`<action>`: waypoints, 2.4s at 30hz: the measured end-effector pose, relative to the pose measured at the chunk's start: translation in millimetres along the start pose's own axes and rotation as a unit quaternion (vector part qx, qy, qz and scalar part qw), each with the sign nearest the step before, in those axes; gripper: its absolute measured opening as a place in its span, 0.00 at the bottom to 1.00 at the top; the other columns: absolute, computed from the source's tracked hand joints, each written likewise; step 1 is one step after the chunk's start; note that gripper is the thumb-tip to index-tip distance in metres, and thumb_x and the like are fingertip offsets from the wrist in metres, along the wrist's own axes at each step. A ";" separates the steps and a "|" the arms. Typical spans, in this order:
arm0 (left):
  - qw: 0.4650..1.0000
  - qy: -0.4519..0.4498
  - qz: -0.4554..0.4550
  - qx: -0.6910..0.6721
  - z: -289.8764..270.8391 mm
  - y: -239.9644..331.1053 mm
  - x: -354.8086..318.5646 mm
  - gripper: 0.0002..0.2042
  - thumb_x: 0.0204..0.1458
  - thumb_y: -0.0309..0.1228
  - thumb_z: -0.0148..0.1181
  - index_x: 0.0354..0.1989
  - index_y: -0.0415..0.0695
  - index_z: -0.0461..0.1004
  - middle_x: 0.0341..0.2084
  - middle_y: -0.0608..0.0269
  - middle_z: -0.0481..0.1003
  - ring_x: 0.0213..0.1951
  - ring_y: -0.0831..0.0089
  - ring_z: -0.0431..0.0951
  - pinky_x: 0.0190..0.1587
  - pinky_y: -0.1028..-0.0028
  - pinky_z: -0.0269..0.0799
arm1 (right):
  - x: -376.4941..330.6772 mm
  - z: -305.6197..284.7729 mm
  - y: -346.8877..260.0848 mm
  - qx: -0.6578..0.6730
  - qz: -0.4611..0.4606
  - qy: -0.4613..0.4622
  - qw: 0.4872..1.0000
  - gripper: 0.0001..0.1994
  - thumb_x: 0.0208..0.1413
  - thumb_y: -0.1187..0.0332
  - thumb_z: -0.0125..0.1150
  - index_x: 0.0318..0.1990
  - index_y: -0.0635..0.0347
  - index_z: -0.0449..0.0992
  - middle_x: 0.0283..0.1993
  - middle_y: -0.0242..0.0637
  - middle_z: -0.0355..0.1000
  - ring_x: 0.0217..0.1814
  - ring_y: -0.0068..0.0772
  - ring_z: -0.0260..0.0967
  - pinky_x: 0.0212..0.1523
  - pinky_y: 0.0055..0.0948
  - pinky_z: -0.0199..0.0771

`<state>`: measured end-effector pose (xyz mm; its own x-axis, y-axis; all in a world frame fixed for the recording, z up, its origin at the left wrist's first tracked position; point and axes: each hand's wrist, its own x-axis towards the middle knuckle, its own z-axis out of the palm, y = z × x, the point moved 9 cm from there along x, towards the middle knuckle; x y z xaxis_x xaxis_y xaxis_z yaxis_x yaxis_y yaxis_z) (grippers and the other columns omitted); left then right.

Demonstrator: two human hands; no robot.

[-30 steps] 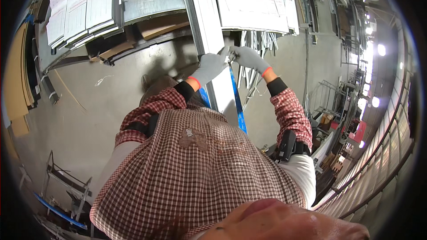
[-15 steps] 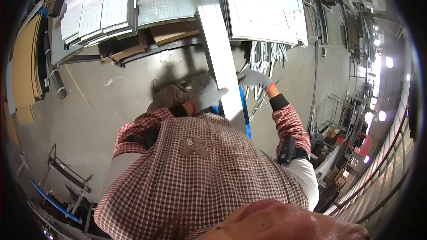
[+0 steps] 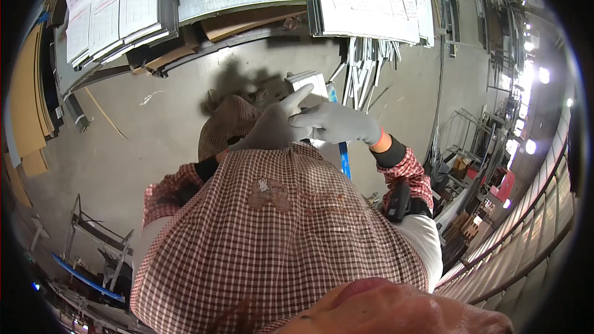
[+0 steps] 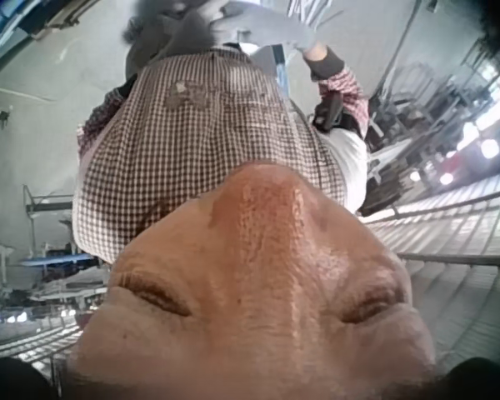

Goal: Sorting and arranging long white and grey plastic/metal extrusions on a workbench.

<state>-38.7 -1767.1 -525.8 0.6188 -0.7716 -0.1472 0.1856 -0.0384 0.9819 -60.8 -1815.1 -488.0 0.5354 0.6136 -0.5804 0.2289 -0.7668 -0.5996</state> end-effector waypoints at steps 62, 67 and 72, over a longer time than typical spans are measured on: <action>0.824 -0.240 0.285 0.426 27.9 -16.6 57.3 0.13 0.40 0.29 0.55 0.36 0.41 0.70 0.31 0.53 0.71 0.37 0.55 0.71 0.40 0.60 0.68 | -140.3 34.0 207.6 0.356 0.253 0.512 0.740 0.10 0.54 0.65 0.56 0.40 0.62 0.73 0.25 0.28 0.68 0.21 0.16 0.63 0.21 0.18 0.63; 0.636 0.074 0.243 0.729 -59.9 -95.7 211.8 0.09 0.46 0.30 0.52 0.35 0.44 0.72 0.35 0.52 0.72 0.42 0.59 0.72 0.49 0.65 0.62 | -213.9 155.8 337.5 0.455 0.250 0.575 0.632 0.10 0.54 0.67 0.54 0.42 0.59 0.72 0.25 0.26 0.68 0.21 0.13 0.61 0.20 0.16 0.60; 0.587 -0.153 0.140 0.782 31.8 -230.5 247.3 0.09 0.42 0.27 0.53 0.32 0.47 0.77 0.32 0.58 0.73 0.41 0.61 0.72 0.44 0.64 0.66 | -157.2 221.3 387.8 0.517 0.177 0.537 0.642 0.08 0.55 0.66 0.54 0.40 0.57 0.71 0.24 0.26 0.68 0.19 0.14 0.61 0.18 0.16 0.59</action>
<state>47.2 -1969.2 -784.7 0.2473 -0.9555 -0.1610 -0.9675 -0.2345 -0.0944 -236.2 -2167.3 -751.2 0.7848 -0.4743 -0.3990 -0.4263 0.0542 -0.9030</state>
